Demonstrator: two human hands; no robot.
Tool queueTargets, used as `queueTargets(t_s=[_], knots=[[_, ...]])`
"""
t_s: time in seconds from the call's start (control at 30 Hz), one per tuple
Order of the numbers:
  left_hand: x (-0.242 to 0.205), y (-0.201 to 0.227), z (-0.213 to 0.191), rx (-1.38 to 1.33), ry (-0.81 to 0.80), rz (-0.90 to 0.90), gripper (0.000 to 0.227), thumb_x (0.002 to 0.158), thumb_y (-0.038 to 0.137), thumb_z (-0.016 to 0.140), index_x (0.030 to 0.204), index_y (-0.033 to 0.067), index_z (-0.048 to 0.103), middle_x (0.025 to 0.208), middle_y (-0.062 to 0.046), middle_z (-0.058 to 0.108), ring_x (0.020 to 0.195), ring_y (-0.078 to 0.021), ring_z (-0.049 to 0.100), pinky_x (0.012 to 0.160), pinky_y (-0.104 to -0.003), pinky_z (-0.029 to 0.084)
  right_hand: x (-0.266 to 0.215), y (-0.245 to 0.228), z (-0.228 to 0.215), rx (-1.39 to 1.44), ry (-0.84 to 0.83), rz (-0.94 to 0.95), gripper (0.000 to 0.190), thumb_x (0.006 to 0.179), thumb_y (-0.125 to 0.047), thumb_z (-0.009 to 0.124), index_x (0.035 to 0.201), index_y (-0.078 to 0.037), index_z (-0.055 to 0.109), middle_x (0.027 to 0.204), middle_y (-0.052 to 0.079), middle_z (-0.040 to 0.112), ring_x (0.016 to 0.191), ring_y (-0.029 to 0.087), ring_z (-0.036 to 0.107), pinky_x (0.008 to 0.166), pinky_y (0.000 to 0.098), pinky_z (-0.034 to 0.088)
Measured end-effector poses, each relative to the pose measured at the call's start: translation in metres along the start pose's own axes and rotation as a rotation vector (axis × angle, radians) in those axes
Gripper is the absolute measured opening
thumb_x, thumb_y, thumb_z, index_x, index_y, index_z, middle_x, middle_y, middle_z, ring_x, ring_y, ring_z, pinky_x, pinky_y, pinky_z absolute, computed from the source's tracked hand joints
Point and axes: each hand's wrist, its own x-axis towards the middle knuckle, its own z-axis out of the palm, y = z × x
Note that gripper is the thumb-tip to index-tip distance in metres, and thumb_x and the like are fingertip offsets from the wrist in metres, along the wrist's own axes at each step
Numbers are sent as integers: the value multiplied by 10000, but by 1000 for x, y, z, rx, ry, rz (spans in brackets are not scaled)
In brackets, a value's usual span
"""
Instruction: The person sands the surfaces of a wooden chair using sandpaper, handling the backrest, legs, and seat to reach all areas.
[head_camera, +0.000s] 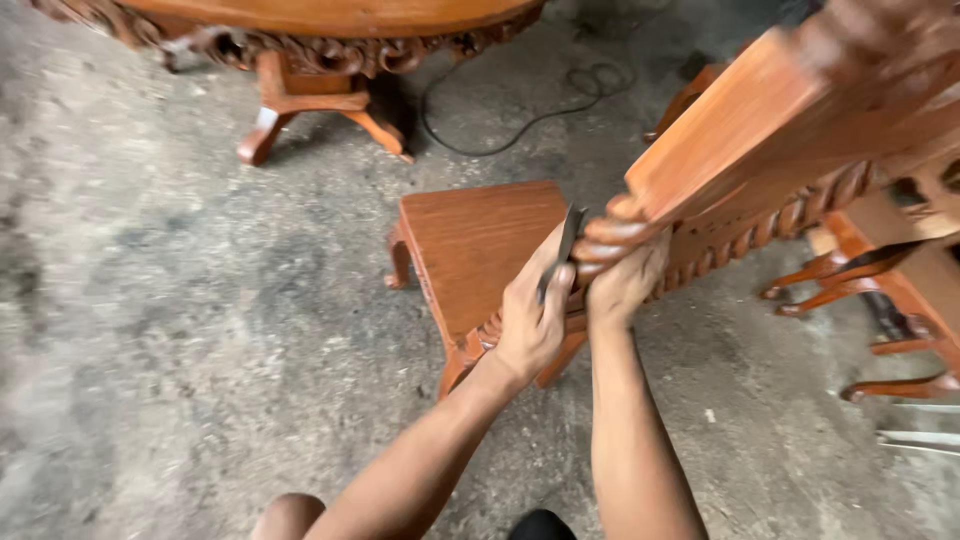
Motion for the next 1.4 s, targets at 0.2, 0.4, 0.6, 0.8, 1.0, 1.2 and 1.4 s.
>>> queueTargets(t_s=[0.2, 0.4, 0.6, 0.8, 1.0, 1.2, 1.4], knots=[[-95, -126, -36, 175, 160, 313, 444, 1055, 19, 452, 1495, -32, 477, 1554, -216, 508, 1485, -321, 462, 1246, -396, 325, 12, 1, 6, -29, -18, -276, 394, 1149, -365, 397, 1261, -31, 573, 1108, 18, 591, 999, 114, 582, 914, 302, 500], [13, -55, 19, 211, 160, 891, 510, 1046, -7, 581, 1535, 3, 437, 1624, -233, 430, 1548, -381, 420, 1274, -405, 370, 37, 17, -8, -193, -46, -364, 418, 1142, -353, 389, 1295, -29, 605, 1144, 26, 641, 1028, 126, 608, 897, 318, 500], [-49, -118, -32, 481, 136, 954, 575, 945, -2, 685, 1471, -51, 459, 1516, -297, 468, 1431, -468, 483, 1200, -512, 416, 18, 14, -2, 30, -142, -365, 480, 1139, -390, 396, 1384, -9, 556, 1311, 69, 622, 1193, 158, 589, 1060, 340, 473], [-7, -105, -9, 303, 140, 886, 512, 1023, -3, 550, 1521, -32, 434, 1576, -289, 450, 1460, -424, 490, 1194, -417, 446, 23, 25, 6, 147, -73, -320, 503, 1152, -394, 374, 1362, 18, 571, 1284, 89, 635, 1159, 160, 596, 1041, 327, 486], [108, 100, 56, 138, 144, 1066, 438, 1130, 184, 530, 1556, 94, 482, 1650, -188, 469, 1482, -307, 465, 1202, -313, 447, 27, 30, 8, 59, -70, -403, 400, 1123, -323, 418, 1306, -1, 570, 1272, 65, 623, 1147, 154, 575, 1023, 324, 473], [64, 22, 32, 257, 149, 1065, 449, 1104, 78, 558, 1536, 69, 435, 1601, -178, 449, 1523, -344, 422, 1288, -375, 373, 43, 40, 0, -25, -117, -483, 434, 1117, -341, 424, 1303, 30, 554, 1239, 71, 622, 1139, 172, 583, 1005, 350, 477], [-90, -214, -48, 561, 79, 818, 631, 940, -20, 601, 1540, -9, 406, 1621, -263, 370, 1541, -437, 349, 1301, -538, 267, 38, 41, -21, 36, -69, -454, 403, 1182, -362, 389, 1097, -30, 602, 1021, 23, 575, 965, 138, 539, 935, 334, 490]])
